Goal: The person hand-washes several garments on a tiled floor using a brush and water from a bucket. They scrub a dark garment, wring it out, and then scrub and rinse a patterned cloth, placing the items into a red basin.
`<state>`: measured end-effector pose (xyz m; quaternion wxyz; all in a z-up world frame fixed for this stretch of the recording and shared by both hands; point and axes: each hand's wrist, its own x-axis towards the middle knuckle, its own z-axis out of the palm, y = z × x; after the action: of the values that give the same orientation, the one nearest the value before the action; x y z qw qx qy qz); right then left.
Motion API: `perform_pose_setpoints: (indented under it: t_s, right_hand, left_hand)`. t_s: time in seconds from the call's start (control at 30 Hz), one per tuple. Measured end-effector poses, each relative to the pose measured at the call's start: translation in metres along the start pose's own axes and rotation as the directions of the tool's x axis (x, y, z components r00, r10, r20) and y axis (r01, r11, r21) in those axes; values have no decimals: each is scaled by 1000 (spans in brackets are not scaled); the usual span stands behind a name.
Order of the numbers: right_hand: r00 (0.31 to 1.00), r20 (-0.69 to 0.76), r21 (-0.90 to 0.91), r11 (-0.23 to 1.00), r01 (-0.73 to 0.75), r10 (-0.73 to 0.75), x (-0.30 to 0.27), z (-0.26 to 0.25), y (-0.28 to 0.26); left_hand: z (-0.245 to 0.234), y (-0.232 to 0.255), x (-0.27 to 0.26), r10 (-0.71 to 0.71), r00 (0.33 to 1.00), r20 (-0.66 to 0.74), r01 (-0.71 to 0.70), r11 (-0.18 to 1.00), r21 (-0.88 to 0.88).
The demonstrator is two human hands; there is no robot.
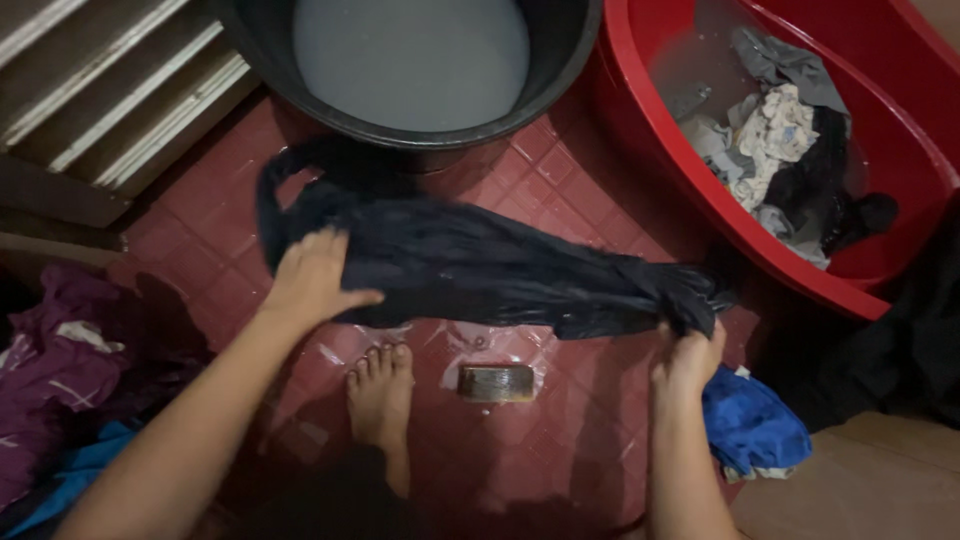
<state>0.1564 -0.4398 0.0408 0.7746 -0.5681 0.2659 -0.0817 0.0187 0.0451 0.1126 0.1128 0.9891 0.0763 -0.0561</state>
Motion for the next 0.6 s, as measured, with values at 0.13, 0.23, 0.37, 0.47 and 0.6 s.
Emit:
perform_pose_setpoints:
  t_s: [0.13,0.23,0.37,0.47,0.6]
  right_hand:
    - [934,101,-327,875,356,-343,4,-9,9]
    - [804,430,-417,700,580,-410,-43,2,29]
    - [790,522,-491,871,-30,322,-123,56,59]
    - [540,432,-516,689,-509,722,-164,96,63]
    - [699,448,-99,808,-581,558,-157,103,21]
  left_hand:
    - [23,17,-10,-116,873,473,125,992,12]
    - [19,23,-14,18,870,493,21,997,-73]
    - [2,47,-19,397,910,120,-367,905,-214]
    - [2,90,-26,472,875,106,-369,792,-486]
    - [4,112,-35,514,795,-323,-607,660,-442]
